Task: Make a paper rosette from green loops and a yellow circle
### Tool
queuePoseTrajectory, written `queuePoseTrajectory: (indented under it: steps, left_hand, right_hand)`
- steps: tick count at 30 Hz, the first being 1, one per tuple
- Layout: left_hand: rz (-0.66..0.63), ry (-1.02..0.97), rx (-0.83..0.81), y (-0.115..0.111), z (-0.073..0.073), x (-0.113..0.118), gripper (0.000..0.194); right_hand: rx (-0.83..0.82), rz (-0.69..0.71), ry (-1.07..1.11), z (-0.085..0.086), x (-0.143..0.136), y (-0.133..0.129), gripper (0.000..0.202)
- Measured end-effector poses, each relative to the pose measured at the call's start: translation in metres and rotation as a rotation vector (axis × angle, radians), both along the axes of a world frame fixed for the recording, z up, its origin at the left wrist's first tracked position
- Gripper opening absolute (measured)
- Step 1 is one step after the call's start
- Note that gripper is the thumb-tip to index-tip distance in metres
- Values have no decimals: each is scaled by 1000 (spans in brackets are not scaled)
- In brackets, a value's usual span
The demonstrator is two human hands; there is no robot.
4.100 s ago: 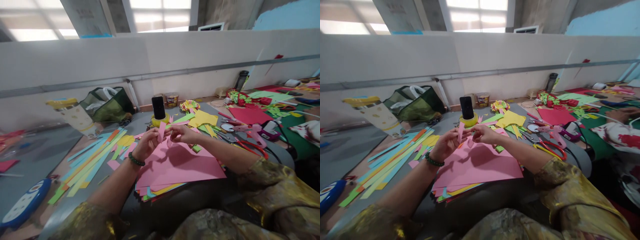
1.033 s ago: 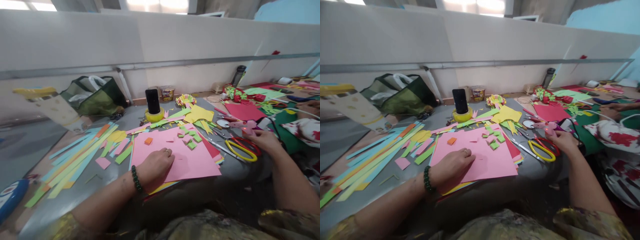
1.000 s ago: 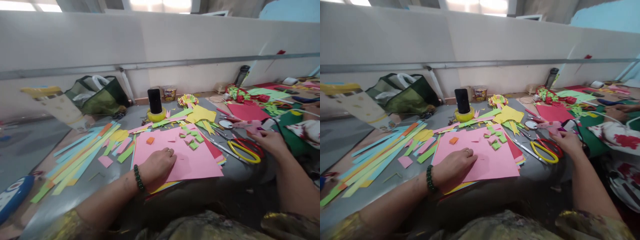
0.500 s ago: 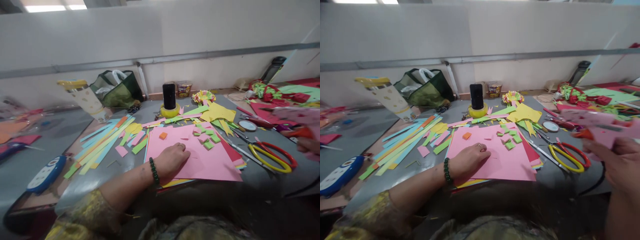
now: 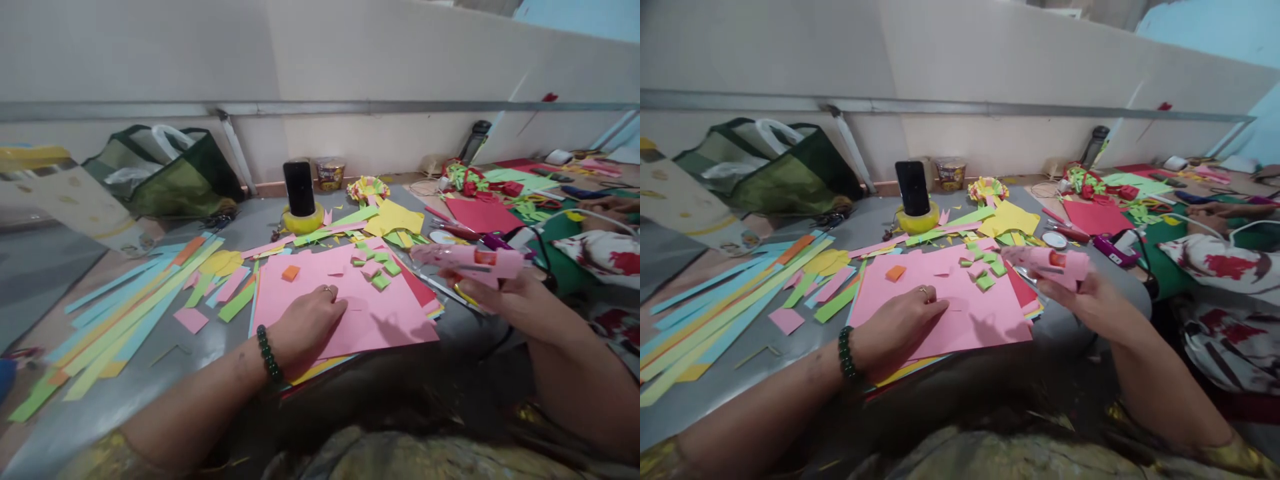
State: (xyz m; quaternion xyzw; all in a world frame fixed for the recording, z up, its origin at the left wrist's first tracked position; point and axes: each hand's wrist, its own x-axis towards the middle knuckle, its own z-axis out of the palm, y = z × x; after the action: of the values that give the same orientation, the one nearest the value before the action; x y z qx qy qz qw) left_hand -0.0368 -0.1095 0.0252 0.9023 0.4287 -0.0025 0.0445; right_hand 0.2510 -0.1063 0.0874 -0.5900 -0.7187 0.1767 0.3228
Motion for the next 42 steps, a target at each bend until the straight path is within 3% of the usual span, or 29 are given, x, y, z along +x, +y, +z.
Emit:
queuePoseTrajectory:
  steps: [3,6,12,17,42]
  left_hand:
    - [-1,-23,-9,0,-2,-1,27]
    - [12,-32,-20,0,-3,-1,28]
    - [11,-58,-19,2,-3,0,29]
    - [-4,-42,-9,3,-1,0,30]
    - [17,6,-29,1,6,4,28]
  right_hand:
    - [-245,323,83,-3,-9,1,52]
    - [-335,455,59,-10,-17,3,45]
    - [-356,308,-235,-21,-25,6,50]
    - [-376,378,-230,-19,-36,8,50]
    - [-508,308,-357,-11,-43,17,68]
